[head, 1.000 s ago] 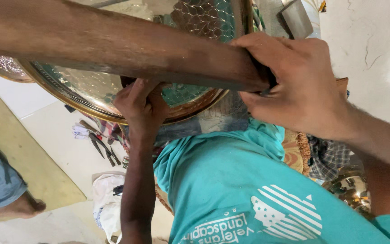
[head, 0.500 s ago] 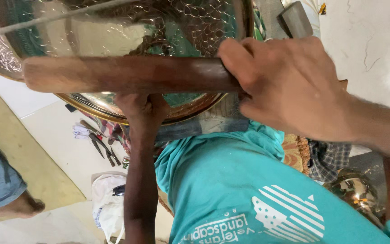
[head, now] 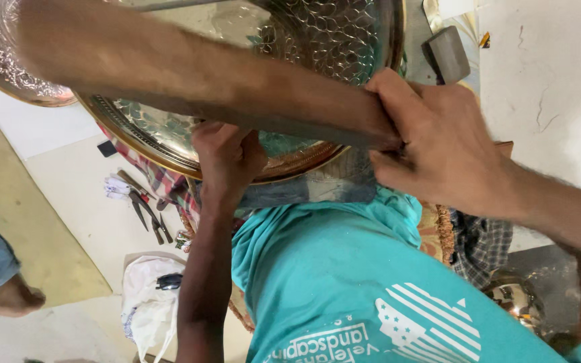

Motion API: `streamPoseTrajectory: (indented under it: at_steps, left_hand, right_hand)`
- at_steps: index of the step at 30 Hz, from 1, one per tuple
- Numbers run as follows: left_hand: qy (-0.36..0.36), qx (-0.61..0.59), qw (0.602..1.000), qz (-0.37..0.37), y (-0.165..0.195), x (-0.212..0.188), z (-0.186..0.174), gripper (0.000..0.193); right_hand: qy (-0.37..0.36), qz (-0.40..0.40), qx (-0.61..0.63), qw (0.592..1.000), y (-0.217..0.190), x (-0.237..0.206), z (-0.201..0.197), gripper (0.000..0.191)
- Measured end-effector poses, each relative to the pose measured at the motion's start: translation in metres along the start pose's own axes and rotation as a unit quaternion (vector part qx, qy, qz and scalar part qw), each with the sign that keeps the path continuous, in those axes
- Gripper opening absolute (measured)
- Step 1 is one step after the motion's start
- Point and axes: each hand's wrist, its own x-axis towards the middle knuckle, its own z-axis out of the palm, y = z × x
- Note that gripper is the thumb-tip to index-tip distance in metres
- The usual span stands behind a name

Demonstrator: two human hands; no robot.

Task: The person sits on the floor with a decorative brass tray on their lap and hammers a chisel with a wooden mallet to emboss a floral pattern into the metal. They reposition the chisel across the tray surface and continue hammering along the design.

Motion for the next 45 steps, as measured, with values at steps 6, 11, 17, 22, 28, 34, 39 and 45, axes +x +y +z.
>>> streamPoseTrajectory:
  at_steps: [6, 11, 17, 22, 28, 34, 39, 45]
  left_hand:
    - [-0.026, -0.023, 0.999, -0.002, 0.005, 0.01, -0.009, 0.02]
    - [-0.052, -0.046, 0.998, 0.006, 0.01, 0.016, -0.015, 0.024]
    - [-0.051, -0.018, 0.999, 0.007, 0.007, 0.02, -0.012, 0.043]
    - [-0.049, -0.046, 0.997, 0.043, 0.006, 0.024, -0.016, 0.058]
    - [-0.064, -0.033, 0.997, 0.038, 0.012, 0.031, -0.022, 0.063]
    - [-0.067, -0.028, 0.996, 0.057, 0.013, 0.036, -0.026, 0.061]
    - [-0.078, -0.029, 0.995, 0.063, 0.011, 0.037, -0.029, 0.059]
    - [-0.079, -0.046, 0.993, 0.072, 0.007, 0.036, -0.027, 0.061]
  right_hand:
    - [0.022, 0.0, 0.056, 0.998, -0.003, 0.0, 0.002, 0.054]
    - [0.031, 0.074, 0.161, 0.984, -0.001, -0.005, 0.012, 0.043]
    - [0.059, 0.091, 0.139, 0.984, 0.001, -0.018, 0.022, 0.043]
    - [0.054, 0.059, 0.088, 0.993, 0.001, -0.022, 0.029, 0.046]
    - [0.077, 0.098, 0.052, 0.991, -0.014, -0.017, 0.027, 0.04]
    - [0.08, 0.113, 0.067, 0.988, -0.036, -0.005, 0.02, 0.036]
    - [0.157, 0.123, 0.094, 0.975, -0.037, -0.01, 0.031, 0.039]
    - [0.166, 0.138, 0.153, 0.964, -0.033, -0.017, 0.047, 0.035]
